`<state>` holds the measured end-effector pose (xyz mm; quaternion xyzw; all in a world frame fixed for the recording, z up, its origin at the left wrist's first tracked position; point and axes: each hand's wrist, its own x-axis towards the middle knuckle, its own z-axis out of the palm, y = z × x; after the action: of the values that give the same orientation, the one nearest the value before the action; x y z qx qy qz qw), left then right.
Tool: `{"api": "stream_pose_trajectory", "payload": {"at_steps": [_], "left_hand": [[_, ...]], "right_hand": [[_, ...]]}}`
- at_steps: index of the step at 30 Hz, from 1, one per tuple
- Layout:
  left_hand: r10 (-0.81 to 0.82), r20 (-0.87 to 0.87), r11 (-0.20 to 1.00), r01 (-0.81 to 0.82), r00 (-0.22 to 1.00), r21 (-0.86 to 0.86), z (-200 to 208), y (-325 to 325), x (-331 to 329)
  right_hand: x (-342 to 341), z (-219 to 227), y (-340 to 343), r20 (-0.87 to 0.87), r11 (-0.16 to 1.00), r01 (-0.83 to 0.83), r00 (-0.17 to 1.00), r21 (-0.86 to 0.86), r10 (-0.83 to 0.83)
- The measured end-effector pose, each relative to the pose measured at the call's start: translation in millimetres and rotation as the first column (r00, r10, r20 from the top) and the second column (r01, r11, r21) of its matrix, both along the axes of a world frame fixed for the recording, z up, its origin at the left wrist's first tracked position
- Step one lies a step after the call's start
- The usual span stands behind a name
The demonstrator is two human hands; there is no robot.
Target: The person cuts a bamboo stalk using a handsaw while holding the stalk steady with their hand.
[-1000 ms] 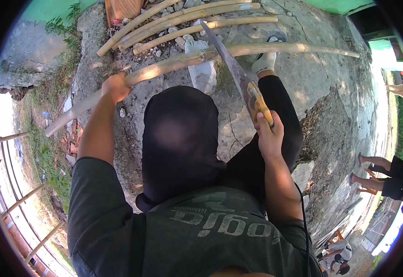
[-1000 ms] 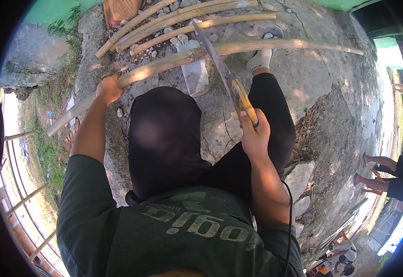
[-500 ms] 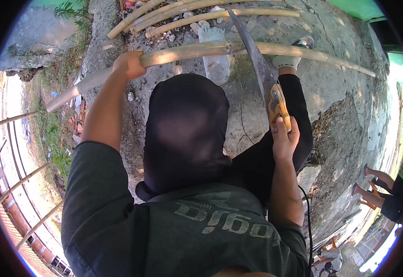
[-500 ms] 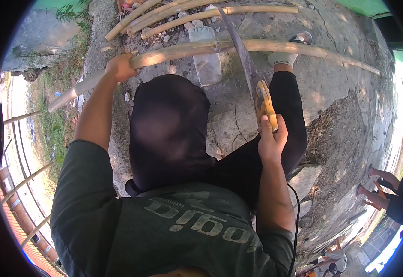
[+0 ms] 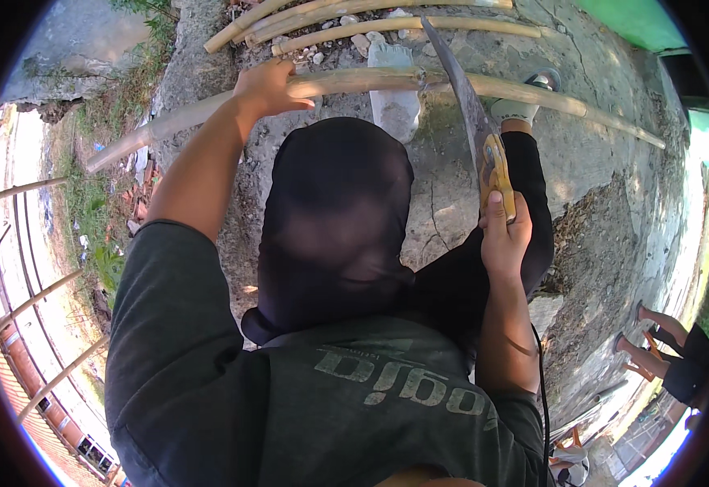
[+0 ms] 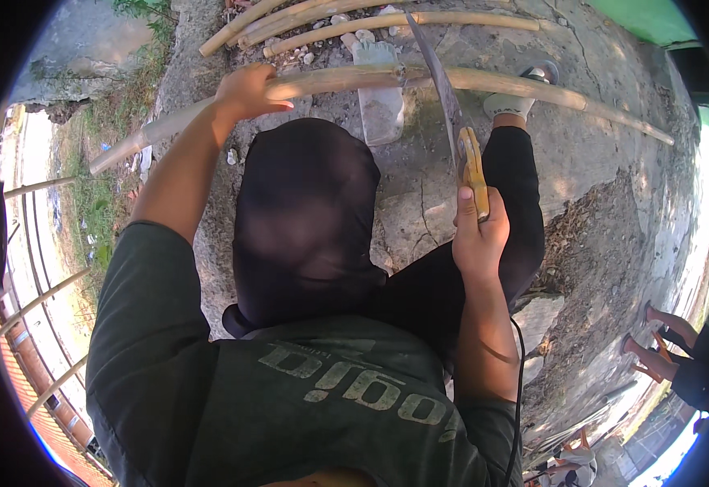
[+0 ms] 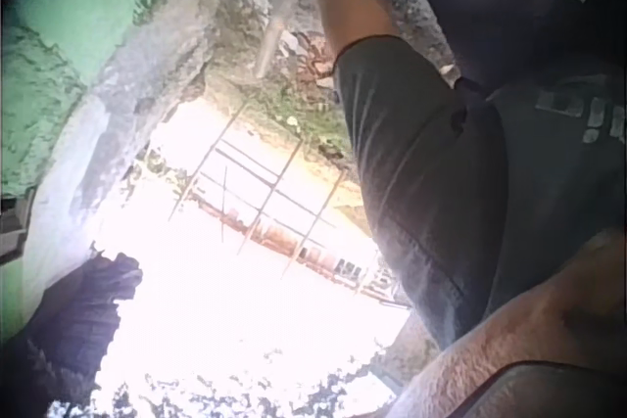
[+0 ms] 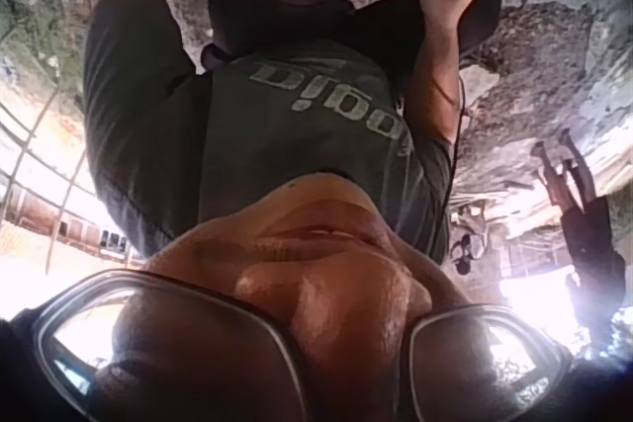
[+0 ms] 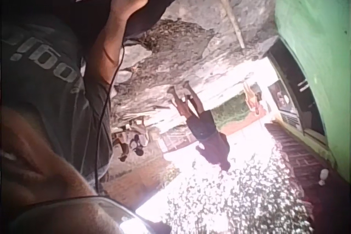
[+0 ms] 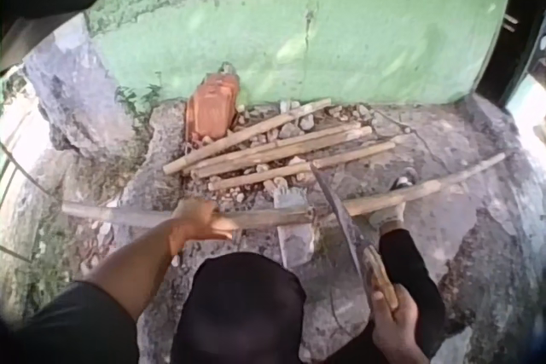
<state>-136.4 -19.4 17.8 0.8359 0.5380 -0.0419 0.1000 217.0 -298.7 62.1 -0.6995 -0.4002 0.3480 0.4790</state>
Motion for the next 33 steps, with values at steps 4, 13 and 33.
{"api": "stream_pose_trajectory", "payload": {"at_steps": [4, 13, 33], "left_hand": [[-0.061, 0.126, 0.989, 0.043, 0.99, 0.144, -15.7, -21.0, 47.0], [0.012, -0.005, 0.998, -0.012, 1.0, -0.063, -16.7, -4.7, 67.4], [0.114, -0.131, 0.985, -0.129, 0.985, -0.111, -13.7, 0.8, 114.1]], "right_hand": [[-11.8, 22.1, 14.2, 0.066, 0.998, 0.005, 0.998, -0.057, -0.001], [4.3, 43.8, 40.0, -0.052, 0.993, -0.12, 0.991, 0.016, 0.121], [-34.5, -6.2, 19.7, 0.271, 0.97, -0.046, 0.962, 0.239, -0.021]]}}
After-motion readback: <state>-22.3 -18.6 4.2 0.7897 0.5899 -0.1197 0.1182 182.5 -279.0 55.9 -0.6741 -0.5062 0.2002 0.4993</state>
